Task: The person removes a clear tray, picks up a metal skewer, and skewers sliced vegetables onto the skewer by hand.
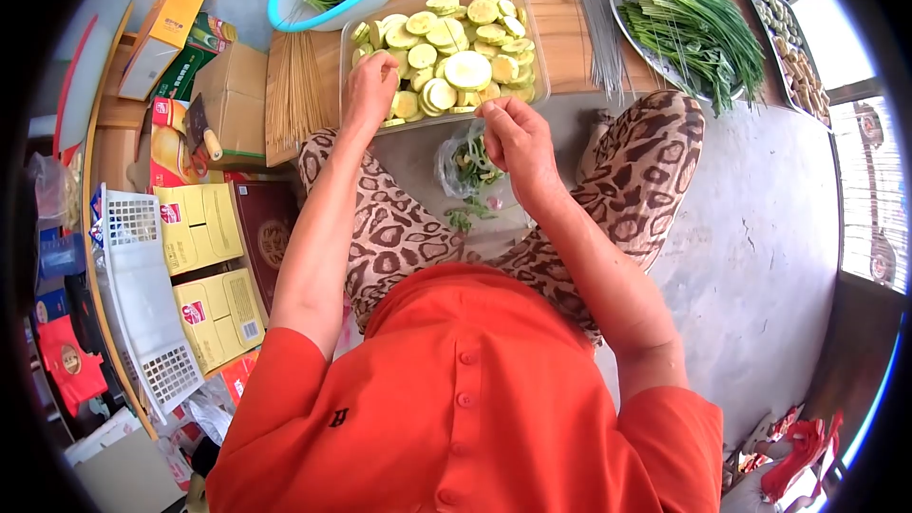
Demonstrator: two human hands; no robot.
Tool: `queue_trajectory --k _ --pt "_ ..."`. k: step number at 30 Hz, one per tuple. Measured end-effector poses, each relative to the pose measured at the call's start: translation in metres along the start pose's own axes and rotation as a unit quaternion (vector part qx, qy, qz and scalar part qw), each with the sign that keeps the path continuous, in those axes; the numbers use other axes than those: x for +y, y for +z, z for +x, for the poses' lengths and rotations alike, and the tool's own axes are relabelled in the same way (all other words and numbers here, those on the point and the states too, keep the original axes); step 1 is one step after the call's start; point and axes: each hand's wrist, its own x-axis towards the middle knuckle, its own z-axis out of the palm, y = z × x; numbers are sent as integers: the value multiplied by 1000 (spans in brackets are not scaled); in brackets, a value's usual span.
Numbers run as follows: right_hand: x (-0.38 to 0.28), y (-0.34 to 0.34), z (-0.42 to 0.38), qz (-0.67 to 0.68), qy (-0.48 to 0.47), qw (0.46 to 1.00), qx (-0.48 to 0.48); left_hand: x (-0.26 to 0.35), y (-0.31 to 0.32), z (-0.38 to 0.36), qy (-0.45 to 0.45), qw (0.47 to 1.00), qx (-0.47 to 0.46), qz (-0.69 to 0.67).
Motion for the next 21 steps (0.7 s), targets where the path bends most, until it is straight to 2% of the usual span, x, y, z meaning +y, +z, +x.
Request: queue_trajectory --k 6,8,13,19,21 --pt "0 -4 1 8 -6 1000 7 13 18 34 -44 999 -2 23" --pt "2 -7 2 21 -2 1000 10 8 28 41 -51 997 28 54" --pt "3 -11 2 13 9 1000 10 2 29 55 -38 997 -15 70" --pt "6 -12 3 -1 21 1000 9 -6 27 73 -66 987 -110 98" --pt "8 -12 4 -1 14 1000 -4 -6 23 71 -72 987 -112 93"
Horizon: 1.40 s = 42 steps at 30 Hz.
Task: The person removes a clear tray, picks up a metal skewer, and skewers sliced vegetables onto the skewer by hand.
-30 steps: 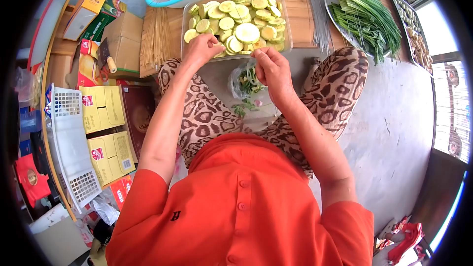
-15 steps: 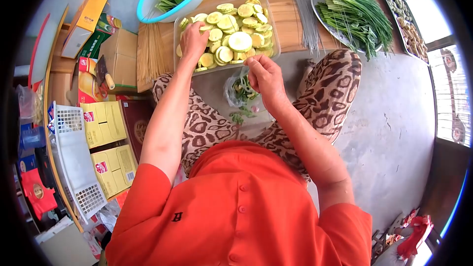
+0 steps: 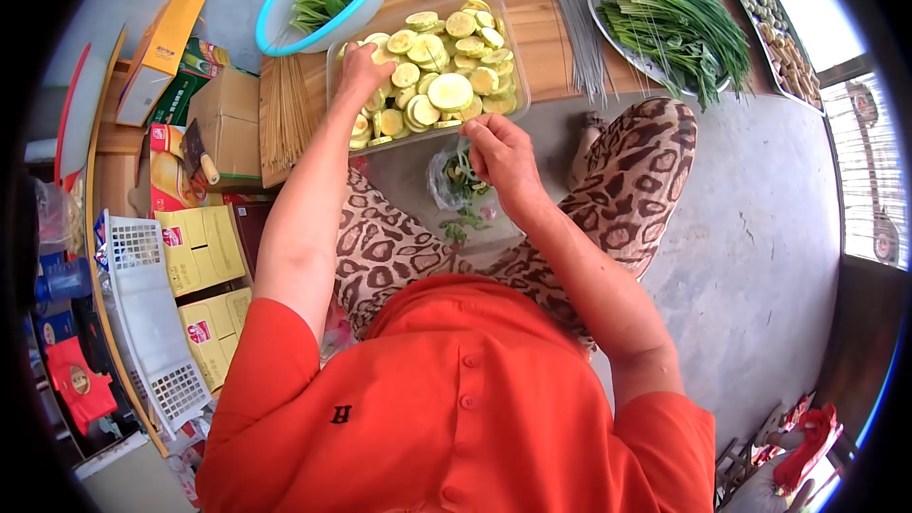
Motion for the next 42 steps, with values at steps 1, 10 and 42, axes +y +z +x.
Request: queue_trajectory --k 1,10,42 --pt "0 0 0 1 1 1000 1 1 -3 -5 -4 1000 -2 -6" --pt "-1 8 -9 -33 25 998 -37 -4 0 -72 -163 550 -52 -817" --pt "10 17 -18 -133 33 985 -106 9 16 -103 -70 251 -55 -964"
